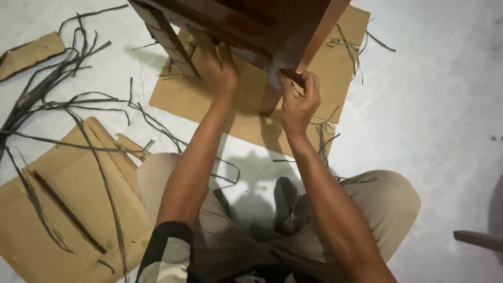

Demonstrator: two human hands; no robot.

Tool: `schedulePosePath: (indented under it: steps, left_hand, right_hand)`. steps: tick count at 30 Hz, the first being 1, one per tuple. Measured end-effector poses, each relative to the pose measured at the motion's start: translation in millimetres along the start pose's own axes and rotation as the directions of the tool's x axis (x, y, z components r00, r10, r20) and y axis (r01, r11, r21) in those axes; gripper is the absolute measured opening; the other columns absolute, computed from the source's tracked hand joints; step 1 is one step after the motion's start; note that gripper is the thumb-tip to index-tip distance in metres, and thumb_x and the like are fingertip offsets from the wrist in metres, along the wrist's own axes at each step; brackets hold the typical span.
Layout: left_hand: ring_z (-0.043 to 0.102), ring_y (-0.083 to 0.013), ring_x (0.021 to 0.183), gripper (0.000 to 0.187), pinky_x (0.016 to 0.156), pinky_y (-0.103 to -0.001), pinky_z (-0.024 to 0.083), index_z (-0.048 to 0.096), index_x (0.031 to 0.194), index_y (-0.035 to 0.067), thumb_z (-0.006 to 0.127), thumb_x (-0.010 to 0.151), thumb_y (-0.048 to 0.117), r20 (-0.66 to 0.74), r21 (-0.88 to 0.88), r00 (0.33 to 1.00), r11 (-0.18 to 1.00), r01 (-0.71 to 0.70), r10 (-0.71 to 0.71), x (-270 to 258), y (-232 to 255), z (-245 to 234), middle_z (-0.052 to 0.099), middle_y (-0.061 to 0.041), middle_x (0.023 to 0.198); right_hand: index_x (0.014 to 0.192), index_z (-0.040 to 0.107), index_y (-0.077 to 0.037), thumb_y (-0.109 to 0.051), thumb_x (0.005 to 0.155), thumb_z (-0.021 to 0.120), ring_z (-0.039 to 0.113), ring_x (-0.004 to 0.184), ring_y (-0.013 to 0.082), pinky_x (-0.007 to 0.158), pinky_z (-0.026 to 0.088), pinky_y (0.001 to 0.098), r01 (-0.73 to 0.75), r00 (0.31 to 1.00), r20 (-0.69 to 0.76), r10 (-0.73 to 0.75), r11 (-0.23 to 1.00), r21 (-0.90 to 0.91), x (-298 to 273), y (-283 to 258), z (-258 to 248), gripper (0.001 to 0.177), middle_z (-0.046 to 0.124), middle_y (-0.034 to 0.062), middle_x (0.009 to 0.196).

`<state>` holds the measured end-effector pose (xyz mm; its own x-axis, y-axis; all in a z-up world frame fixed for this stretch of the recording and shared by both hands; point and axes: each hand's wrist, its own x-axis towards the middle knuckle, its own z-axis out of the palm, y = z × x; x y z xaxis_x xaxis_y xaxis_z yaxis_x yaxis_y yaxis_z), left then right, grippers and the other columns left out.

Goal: Wrap cardboard protectors around the legs of a wooden table and secure them with ties.

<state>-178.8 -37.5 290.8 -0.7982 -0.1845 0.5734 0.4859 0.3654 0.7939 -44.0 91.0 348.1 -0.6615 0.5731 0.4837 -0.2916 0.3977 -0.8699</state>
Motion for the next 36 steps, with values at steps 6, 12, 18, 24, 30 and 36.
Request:
schedulePosePath:
  steps: [6, 12, 18, 24, 30, 36]
  left_hand:
    - [0.071, -0.0302, 0.097, 0.039, 0.085, -0.038, 0.055, 0.045, 0.144, 0.008, 0.049, 0.106, 0.015, 0.088, -0.152, 0.996, 0.988, 0.019, -0.006, 37, -15, -17, 0.074, -0.015, 0.119]
    - [0.051, -0.0324, 0.149, 0.054, 0.121, -0.038, 0.044, 0.024, 0.160, 0.009, 0.048, 0.112, 0.017, 0.272, -0.210, 0.956, 0.963, 0.167, -0.107, 66, -61, -24, 0.042, -0.018, 0.164]
    - [0.063, -0.0248, 0.114, 0.052, 0.097, -0.031, 0.058, 0.032, 0.157, 0.015, 0.054, 0.111, 0.012, 0.285, -0.207, 0.958, 0.977, 0.049, 0.012, 77, -83, -38, 0.055, -0.014, 0.143]
    - [0.038, -0.0339, 0.150, 0.052, 0.121, -0.041, 0.035, 0.039, 0.156, 0.007, 0.058, 0.108, 0.013, 0.334, 0.089, 0.942, 0.996, -0.003, -0.027, 44, -112, -38, 0.038, -0.017, 0.162]
    - [0.062, -0.0352, 0.129, 0.055, 0.109, -0.052, 0.048, 0.059, 0.145, 0.010, 0.058, 0.101, 0.045, 0.540, 0.302, 0.581, 0.784, 0.542, -0.609, -94, -50, -54, 0.069, -0.014, 0.133]
    - [0.067, -0.0304, 0.122, 0.048, 0.103, -0.049, 0.054, 0.060, 0.144, 0.038, 0.053, 0.098, 0.048, 0.458, 0.597, 0.473, 0.655, 0.464, -0.753, -227, -170, -55, 0.075, -0.002, 0.123]
  right_hand:
    - [0.103, 0.060, -0.002, -0.020, 0.094, 0.074, 0.057, 0.085, 0.0204, 0.081, 0.049, 0.0340, 0.085, 0.996, 0.009, -0.084, 0.986, -0.145, 3, -9, 23, 0.024, 0.058, 0.0066, 0.096]
    - [0.102, 0.060, -0.002, -0.021, 0.093, 0.077, 0.052, 0.074, 0.0124, 0.065, 0.049, 0.0256, -0.005, 1.000, 0.005, 0.005, 0.997, -0.074, 4, -20, 49, 0.027, 0.055, 0.0034, 0.094]
    - [0.107, 0.061, -0.004, -0.024, 0.097, 0.072, 0.064, 0.084, 0.0162, 0.070, 0.065, 0.0269, 0.012, 0.999, 0.046, -0.011, 0.999, -0.039, 1, -14, 54, 0.026, 0.060, 0.0063, 0.101]
    - [0.110, 0.065, -0.001, -0.027, 0.098, 0.071, 0.059, 0.075, 0.0137, 0.061, 0.050, 0.0248, 0.048, 0.996, 0.084, -0.039, 0.993, -0.106, -2, -3, 45, 0.029, 0.064, 0.0053, 0.097]
    - [0.130, 0.063, -0.001, -0.026, 0.112, 0.062, 0.070, 0.104, 0.0324, 0.077, 0.061, 0.0405, 0.031, 0.971, 0.241, -0.005, 0.994, -0.102, -33, 53, 31, 0.031, 0.065, 0.0179, 0.112]
    - [0.115, 0.071, -0.001, -0.016, 0.101, 0.068, 0.070, 0.102, 0.0396, 0.076, 0.064, 0.0451, -0.027, 0.867, 0.478, 0.145, 0.969, -0.244, -127, 140, 32, 0.021, 0.070, 0.0221, 0.104]
